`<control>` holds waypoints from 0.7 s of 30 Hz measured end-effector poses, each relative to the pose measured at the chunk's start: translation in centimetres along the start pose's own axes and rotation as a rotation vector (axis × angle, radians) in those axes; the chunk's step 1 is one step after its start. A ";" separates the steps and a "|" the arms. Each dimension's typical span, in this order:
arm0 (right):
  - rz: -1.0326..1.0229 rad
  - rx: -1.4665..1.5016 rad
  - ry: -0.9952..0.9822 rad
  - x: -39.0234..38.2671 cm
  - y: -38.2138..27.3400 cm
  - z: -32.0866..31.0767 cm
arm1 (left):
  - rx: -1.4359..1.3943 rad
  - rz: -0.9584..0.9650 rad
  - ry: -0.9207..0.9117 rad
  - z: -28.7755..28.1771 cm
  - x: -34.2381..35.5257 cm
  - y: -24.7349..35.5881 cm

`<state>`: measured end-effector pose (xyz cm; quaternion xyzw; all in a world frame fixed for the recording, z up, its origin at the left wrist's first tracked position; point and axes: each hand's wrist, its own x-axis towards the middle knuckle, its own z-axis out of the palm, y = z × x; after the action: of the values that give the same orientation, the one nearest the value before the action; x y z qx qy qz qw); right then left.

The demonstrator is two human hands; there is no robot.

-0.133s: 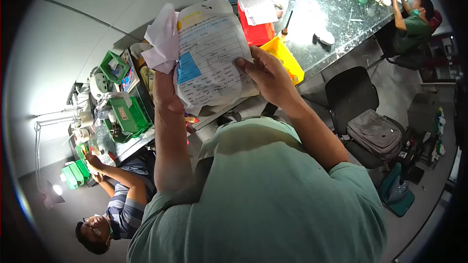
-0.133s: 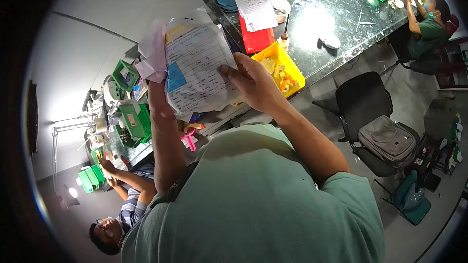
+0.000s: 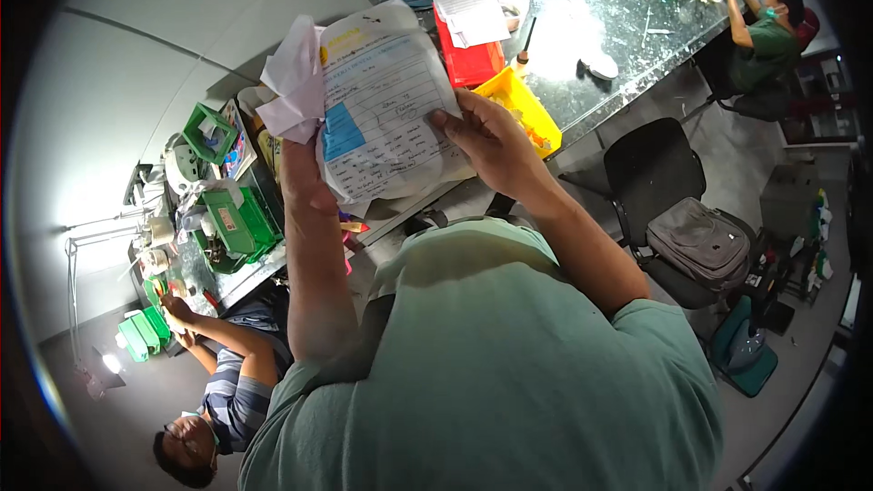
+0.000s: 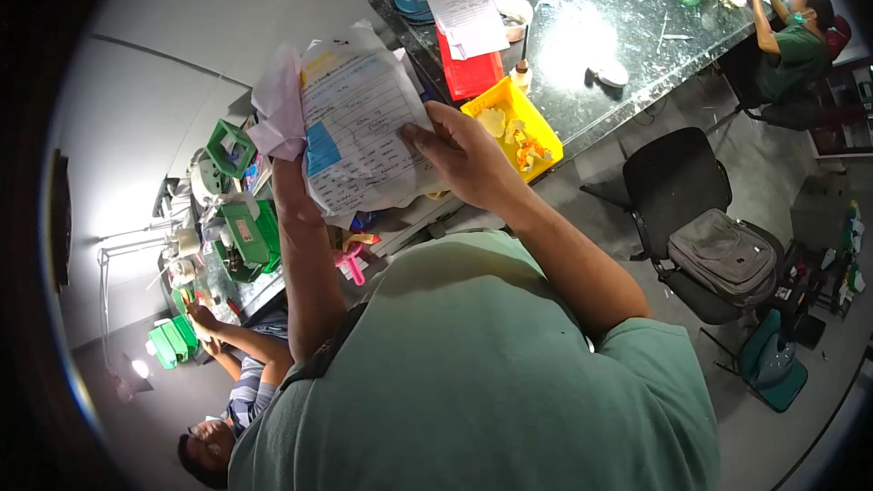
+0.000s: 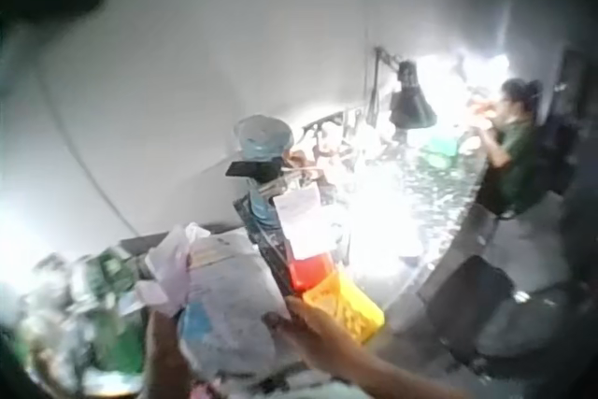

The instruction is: Detailed carving and refining of a dental prosthesis model using handheld tools.

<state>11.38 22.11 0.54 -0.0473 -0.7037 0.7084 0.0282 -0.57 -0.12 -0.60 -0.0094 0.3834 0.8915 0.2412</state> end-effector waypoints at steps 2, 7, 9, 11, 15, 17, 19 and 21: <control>0.013 -0.026 0.004 -0.2 0.2 -0.5 | 0.032 0.023 0.005 -0.1 0.1 0.7; -0.082 -0.716 0.410 -1.7 5.1 -5.9 | -0.040 0.273 -0.006 -9.3 -0.9 7.2; -0.109 -0.980 0.541 -3.0 8.9 -8.8 | -0.036 0.300 0.033 -10.8 -1.8 7.7; -0.081 -1.046 0.555 -4.7 12.2 -10.6 | -0.037 0.332 0.072 -12.4 -2.4 7.2; 0.346 -0.938 0.433 -5.3 13.5 -10.9 | -0.246 0.127 0.072 -13.1 -3.3 2.7; 0.241 -1.045 0.415 -5.5 13.8 -11.2 | -0.173 0.098 0.261 -12.7 -3.9 0.9; 0.223 -1.050 0.366 -5.7 12.8 -11.0 | -0.229 0.165 0.311 -11.9 -4.5 0.7; 0.187 -0.983 0.364 -6.3 11.6 -10.4 | -0.275 0.259 0.372 -14.4 -5.0 1.2</control>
<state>19.10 31.68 -10.93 -0.2395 -0.9292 0.2748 0.0610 0.91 -12.86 -8.88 -0.1564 0.2942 0.9417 0.0469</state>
